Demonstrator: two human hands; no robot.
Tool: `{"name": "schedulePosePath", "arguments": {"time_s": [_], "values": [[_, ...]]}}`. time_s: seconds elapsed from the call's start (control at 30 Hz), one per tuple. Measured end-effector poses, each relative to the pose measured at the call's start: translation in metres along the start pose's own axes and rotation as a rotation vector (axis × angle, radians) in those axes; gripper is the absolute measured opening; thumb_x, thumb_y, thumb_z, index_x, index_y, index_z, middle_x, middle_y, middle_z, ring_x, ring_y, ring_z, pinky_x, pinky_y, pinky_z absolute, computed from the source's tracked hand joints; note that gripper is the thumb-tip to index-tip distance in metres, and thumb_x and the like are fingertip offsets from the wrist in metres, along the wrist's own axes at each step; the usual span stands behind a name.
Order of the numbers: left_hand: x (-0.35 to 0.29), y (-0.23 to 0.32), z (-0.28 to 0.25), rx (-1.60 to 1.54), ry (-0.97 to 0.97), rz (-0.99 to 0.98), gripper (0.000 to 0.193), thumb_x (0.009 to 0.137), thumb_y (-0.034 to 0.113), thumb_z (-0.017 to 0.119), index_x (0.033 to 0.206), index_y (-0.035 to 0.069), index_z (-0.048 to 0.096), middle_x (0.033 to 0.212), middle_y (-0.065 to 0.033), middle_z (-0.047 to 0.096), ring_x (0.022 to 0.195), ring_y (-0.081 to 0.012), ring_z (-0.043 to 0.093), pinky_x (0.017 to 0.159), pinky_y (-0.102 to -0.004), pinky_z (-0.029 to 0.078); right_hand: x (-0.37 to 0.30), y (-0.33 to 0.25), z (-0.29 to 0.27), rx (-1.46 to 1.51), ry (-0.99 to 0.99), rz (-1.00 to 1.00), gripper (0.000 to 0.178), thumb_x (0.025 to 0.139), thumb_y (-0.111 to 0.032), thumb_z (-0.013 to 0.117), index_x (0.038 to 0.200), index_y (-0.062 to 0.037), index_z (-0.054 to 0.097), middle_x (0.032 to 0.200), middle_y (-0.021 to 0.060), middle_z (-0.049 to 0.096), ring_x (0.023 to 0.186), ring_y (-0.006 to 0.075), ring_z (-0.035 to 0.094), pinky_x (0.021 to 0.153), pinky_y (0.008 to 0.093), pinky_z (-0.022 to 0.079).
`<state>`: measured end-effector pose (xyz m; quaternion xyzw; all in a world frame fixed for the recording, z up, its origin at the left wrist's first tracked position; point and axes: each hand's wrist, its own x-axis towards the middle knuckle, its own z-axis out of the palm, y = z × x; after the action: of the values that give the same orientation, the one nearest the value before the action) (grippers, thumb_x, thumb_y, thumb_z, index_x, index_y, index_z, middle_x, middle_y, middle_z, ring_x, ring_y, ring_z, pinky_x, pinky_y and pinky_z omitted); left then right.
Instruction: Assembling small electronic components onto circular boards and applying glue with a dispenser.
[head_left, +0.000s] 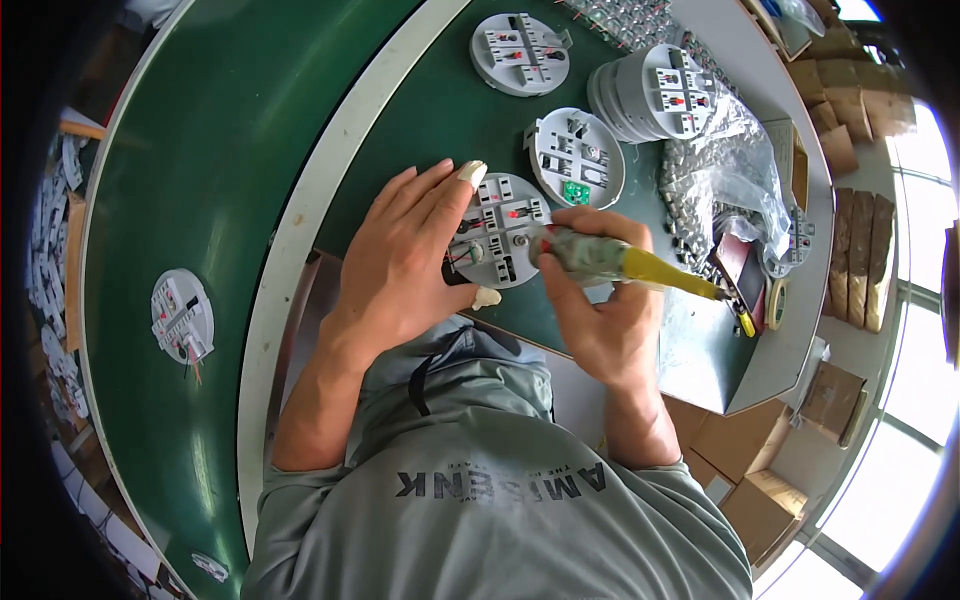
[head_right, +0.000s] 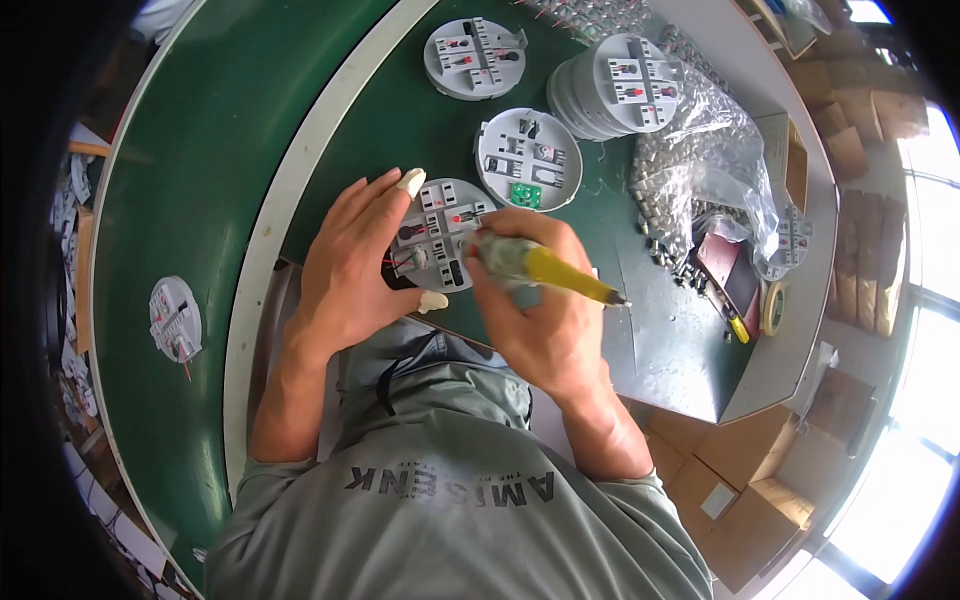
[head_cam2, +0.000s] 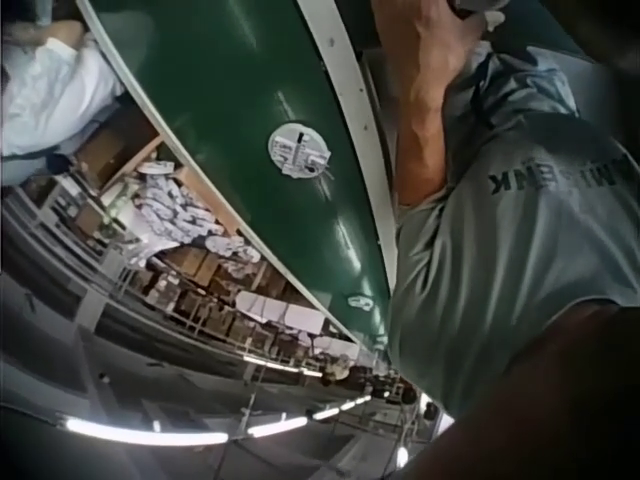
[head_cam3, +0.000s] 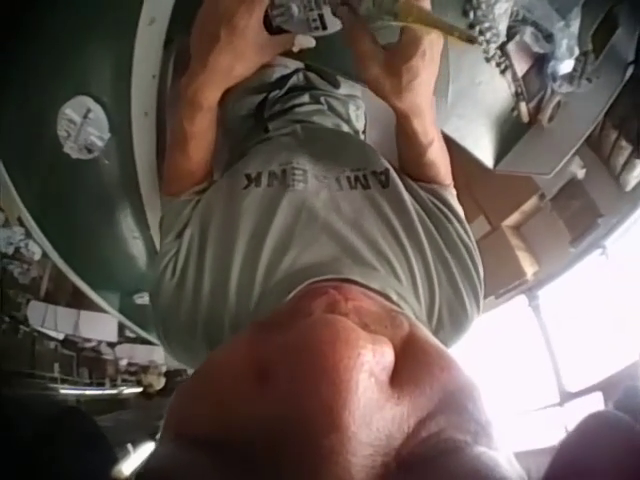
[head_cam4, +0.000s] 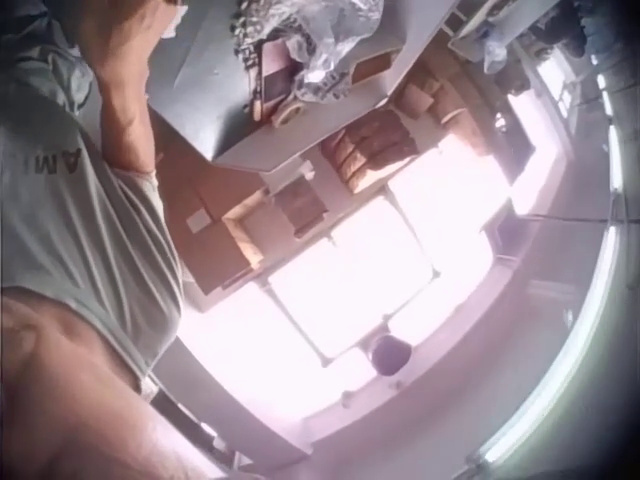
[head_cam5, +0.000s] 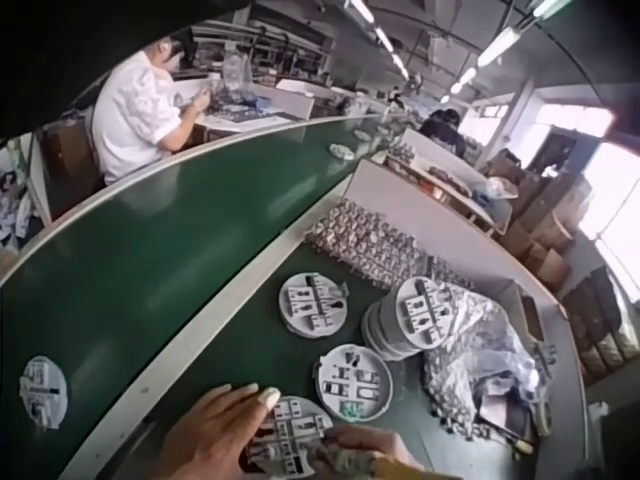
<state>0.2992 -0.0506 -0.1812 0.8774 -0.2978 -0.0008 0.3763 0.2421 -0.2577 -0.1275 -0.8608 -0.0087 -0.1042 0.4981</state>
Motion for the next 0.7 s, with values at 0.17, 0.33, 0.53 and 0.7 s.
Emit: {"name": "schedulePosePath", "arguments": {"time_s": [0.17,0.33,0.53,0.7], "values": [[0.005,-0.003,-0.001,0.011,-0.012,-0.004,0.111,0.057,0.02,0.1,0.153,0.001,0.048,0.145,-0.0169,0.063,0.143,-0.0341,0.054,0.124,-0.0491,0.039,0.009,0.007,0.01,-0.262,-0.142,-0.065,0.036,0.088,-0.002,0.08,0.12,-0.0041,0.064,0.113,0.0134,0.074,0.095,0.0342,0.071,0.085,0.0413,0.058],[0.008,-0.003,0.002,0.016,-0.015,0.013,0.108,0.057,0.018,0.1,0.151,0.001,0.05,0.144,-0.0163,0.063,0.142,-0.0342,0.055,0.123,-0.0497,0.04,0.003,0.016,0.019,-0.221,-0.078,-0.09,0.035,0.088,-0.003,0.08,0.119,-0.0056,0.065,0.112,0.0127,0.074,0.094,0.0372,0.07,0.084,0.0433,0.057],[0.01,-0.005,0.007,0.012,0.001,0.014,0.108,0.057,0.019,0.1,0.15,0.0,0.05,0.143,-0.016,0.064,0.141,-0.0343,0.055,0.123,-0.0499,0.04,0.018,0.007,0.004,-0.068,-0.154,0.233,0.029,0.089,0.001,0.079,0.115,-0.0026,0.069,0.109,0.0109,0.076,0.098,0.0243,0.076,0.086,0.0345,0.058],[0.015,-0.013,0.01,0.011,0.018,0.027,0.107,0.057,0.02,0.1,0.15,0.0,0.05,0.141,-0.016,0.064,0.14,-0.0344,0.056,0.122,-0.0501,0.04,0.02,0.009,0.006,-0.014,-0.001,0.262,0.026,0.089,0.001,0.079,0.113,-0.0023,0.07,0.108,0.0104,0.075,0.097,0.0224,0.076,0.086,0.0339,0.058]]}}
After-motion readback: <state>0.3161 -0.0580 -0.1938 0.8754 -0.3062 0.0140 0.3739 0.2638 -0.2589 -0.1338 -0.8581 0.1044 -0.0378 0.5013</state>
